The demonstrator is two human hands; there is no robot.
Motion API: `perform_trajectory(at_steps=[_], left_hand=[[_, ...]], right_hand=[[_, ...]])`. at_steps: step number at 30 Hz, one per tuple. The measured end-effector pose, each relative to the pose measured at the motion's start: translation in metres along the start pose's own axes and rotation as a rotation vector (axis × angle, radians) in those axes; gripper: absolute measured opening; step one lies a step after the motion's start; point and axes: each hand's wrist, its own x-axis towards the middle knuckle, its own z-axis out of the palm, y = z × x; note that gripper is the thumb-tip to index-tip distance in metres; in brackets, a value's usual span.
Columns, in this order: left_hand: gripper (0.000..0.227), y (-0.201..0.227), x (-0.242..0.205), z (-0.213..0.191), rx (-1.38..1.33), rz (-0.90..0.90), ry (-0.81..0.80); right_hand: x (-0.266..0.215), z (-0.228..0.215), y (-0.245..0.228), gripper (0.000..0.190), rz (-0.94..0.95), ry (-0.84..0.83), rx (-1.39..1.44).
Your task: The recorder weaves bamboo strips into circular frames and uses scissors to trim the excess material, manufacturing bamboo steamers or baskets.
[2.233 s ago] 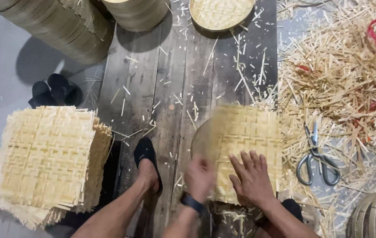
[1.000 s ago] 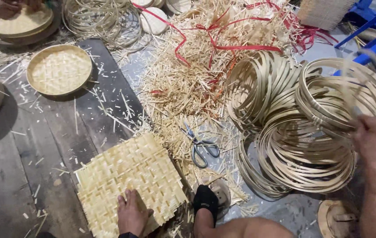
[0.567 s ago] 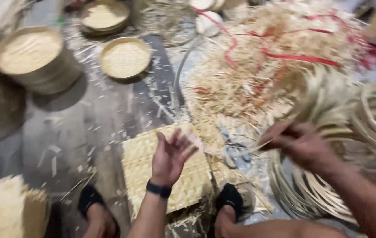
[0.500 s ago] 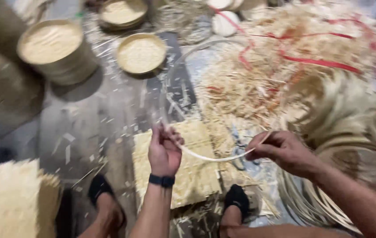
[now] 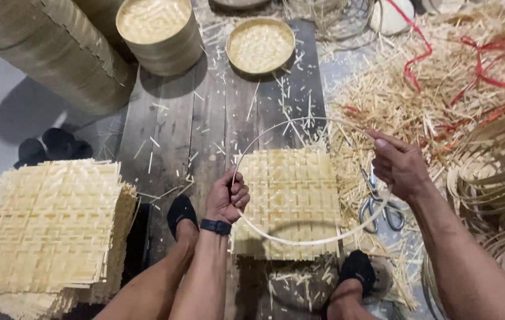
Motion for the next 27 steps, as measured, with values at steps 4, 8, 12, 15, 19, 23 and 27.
perform_trajectory(at_steps=[4,8,12,15,19,23,27], left_hand=[[0.032,-0.014,-0.01,0.02,0.037,-0.044,-0.031],[0.037,-0.025,-0.017,0.016,-0.024,-0.042,0.115],[0.034,-0.03,-0.009,-0.011,-0.083,0.008,0.026],[0.029,-0.032,-0.008,-0.005,-0.182,0.072,0.046],[0.027,-0.043,-0.005,-0.033,-0.091,0.172,0.211],[0.043,-0.054,0.01,-0.099,0.334,0.323,0.526],[0.036,-0.053,0.023,-0.163,1.123,0.587,0.701]], right_hand=[[-0.016,0.03,-0.014,0.045,0.078,0.096,-0.033],[-0.003,-0.005,0.033,0.058,0.218,0.055,0.062],[-0.02,0.014,0.027,0.054,0.191,0.097,0.044],[-0.029,0.027,0.032,0.044,0.238,0.248,-0.15],[-0.019,0.008,0.101,0.044,0.196,0.253,-0.217],[-0.006,-0.014,0.186,0.047,0.108,0.312,-0.482],[-0.01,-0.004,0.21,0.044,0.162,0.299,-0.839]])
